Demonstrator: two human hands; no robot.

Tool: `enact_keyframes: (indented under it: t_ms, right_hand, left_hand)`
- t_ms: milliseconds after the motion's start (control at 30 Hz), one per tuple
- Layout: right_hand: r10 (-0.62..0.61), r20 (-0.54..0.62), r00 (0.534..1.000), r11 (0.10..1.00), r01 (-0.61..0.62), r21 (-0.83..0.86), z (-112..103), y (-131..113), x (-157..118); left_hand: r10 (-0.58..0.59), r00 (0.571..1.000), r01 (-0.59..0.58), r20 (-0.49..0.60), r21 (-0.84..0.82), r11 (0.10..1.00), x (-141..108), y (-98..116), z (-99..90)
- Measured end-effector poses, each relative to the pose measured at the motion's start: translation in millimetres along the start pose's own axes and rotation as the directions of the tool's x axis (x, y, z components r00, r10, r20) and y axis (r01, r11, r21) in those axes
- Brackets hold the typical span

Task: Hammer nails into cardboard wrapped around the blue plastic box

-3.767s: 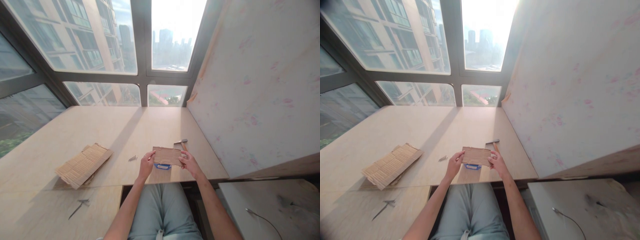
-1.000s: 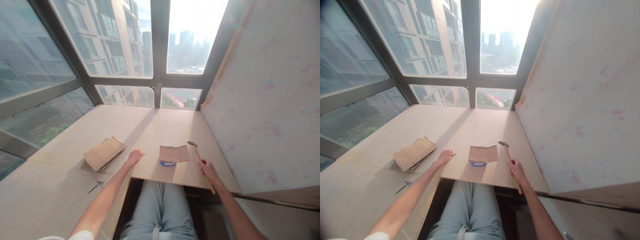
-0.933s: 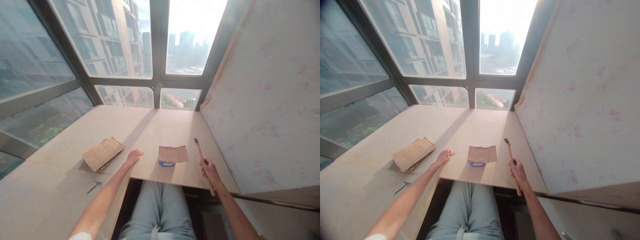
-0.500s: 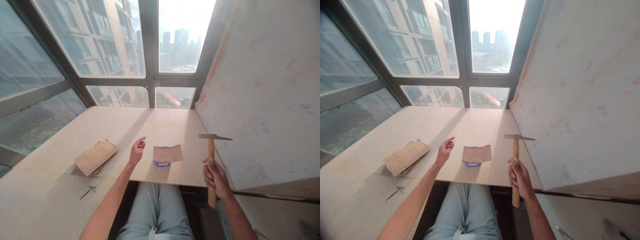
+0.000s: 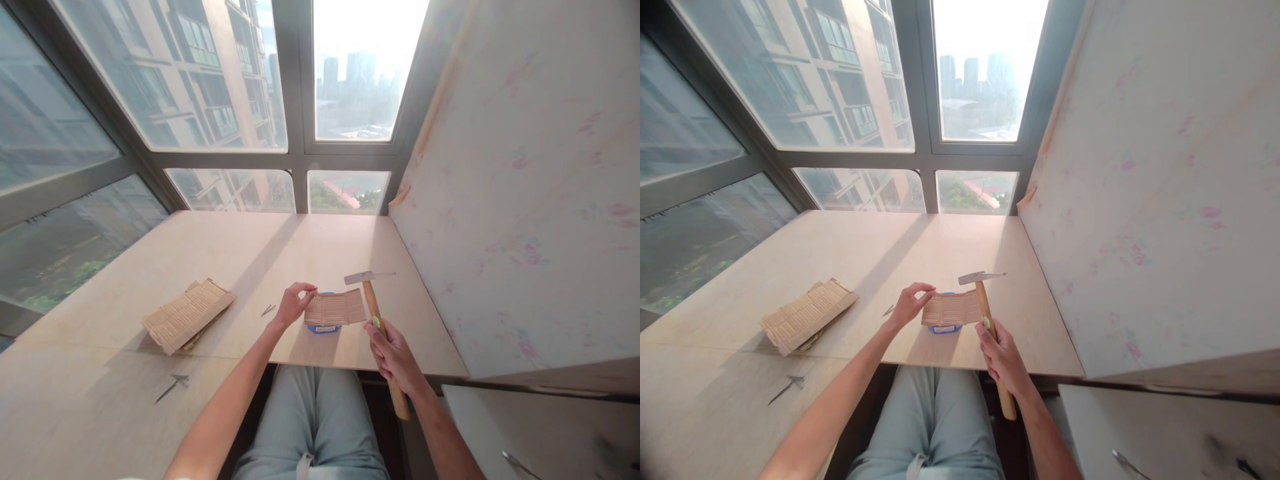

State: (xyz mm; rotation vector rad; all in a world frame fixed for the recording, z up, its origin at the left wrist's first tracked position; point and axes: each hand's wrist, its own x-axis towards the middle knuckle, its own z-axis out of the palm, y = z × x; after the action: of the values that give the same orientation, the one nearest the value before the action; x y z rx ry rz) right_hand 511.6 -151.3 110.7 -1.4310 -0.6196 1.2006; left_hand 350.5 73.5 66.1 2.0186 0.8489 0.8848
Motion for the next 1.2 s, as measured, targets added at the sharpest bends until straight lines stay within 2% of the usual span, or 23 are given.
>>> enact_keyframes:
  t_ms: [133,300,567,667,800,900,1200]
  right_hand:
    - [0.040,0.040,0.998,0.997,-0.037,-0.071,12,-1,8]
    - [0.036,0.077,0.996,0.985,-0.022,-0.173,24,3,18]
    - [0.014,0.044,0.999,0.955,0.000,-0.298,28,6,26]
    - [-0.016,0.032,0.999,0.909,0.028,-0.415,27,3,28]
    - [-0.120,0.053,0.991,0.796,0.128,-0.591,26,2,33]
    - [-0.179,0.069,0.981,0.731,0.180,-0.658,26,3,35]
    - [-0.190,0.064,0.980,0.687,0.179,-0.705,25,4,36]
  left_hand:
    - [0.033,0.999,-0.033,0.003,0.016,0.999,-3,-3,3.5]
    - [0.025,0.999,-0.025,-0.027,0.014,1.000,-4,-9,10.5]
    - [0.052,0.999,-0.052,0.005,0.008,0.999,-5,-14,16.9]
    - [0.038,0.999,-0.038,0.000,-0.001,0.999,-7,-16,18.1]
    - [0.046,0.999,-0.046,0.017,-0.014,0.999,-11,-16,19.9]
    - [0.061,0.998,-0.060,0.018,-0.021,0.998,-14,-15,20.8]
    - [0.120,0.993,-0.120,0.017,-0.026,0.992,-15,-15,19.3]
